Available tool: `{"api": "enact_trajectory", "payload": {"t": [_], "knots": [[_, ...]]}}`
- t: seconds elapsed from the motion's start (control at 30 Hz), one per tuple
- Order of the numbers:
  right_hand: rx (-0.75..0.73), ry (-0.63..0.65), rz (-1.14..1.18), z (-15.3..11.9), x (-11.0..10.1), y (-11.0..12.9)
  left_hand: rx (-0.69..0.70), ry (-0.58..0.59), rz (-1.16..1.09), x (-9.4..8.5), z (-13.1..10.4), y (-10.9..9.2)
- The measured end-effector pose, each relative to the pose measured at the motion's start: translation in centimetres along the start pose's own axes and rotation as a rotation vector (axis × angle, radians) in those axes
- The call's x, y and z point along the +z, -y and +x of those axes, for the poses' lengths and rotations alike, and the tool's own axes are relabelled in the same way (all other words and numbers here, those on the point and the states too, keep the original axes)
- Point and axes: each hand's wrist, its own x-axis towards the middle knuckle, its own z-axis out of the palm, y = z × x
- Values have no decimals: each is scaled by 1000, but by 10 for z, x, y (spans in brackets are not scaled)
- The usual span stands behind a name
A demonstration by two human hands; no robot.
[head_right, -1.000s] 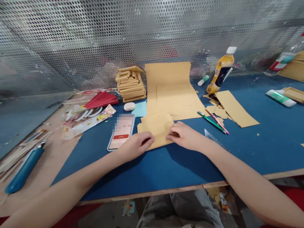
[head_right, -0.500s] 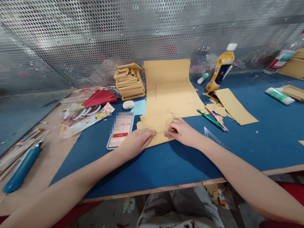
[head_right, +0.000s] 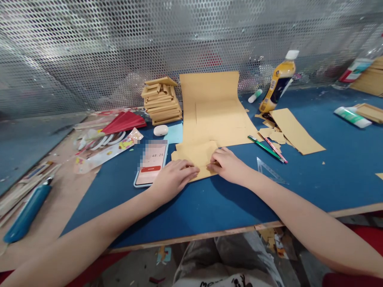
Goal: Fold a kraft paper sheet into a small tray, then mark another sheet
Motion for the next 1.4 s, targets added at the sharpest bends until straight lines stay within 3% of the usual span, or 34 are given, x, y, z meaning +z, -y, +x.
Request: {"api": "enact_trajectory", "payload": {"t": [0.2, 0.43, 1.13, 1.4], "knots": [[12, 2, -25, 0, -1, 3, -71, -28, -222, 1, 3, 6], [1, 16, -56, -1, 0, 4, -91, 10, -299, 0, 4, 8], [16, 0, -130, -2, 4, 6, -97, 121, -158, -3, 5, 2], [15, 2, -147, -4, 4, 6, 23, 74, 84, 0, 1, -5]]}}
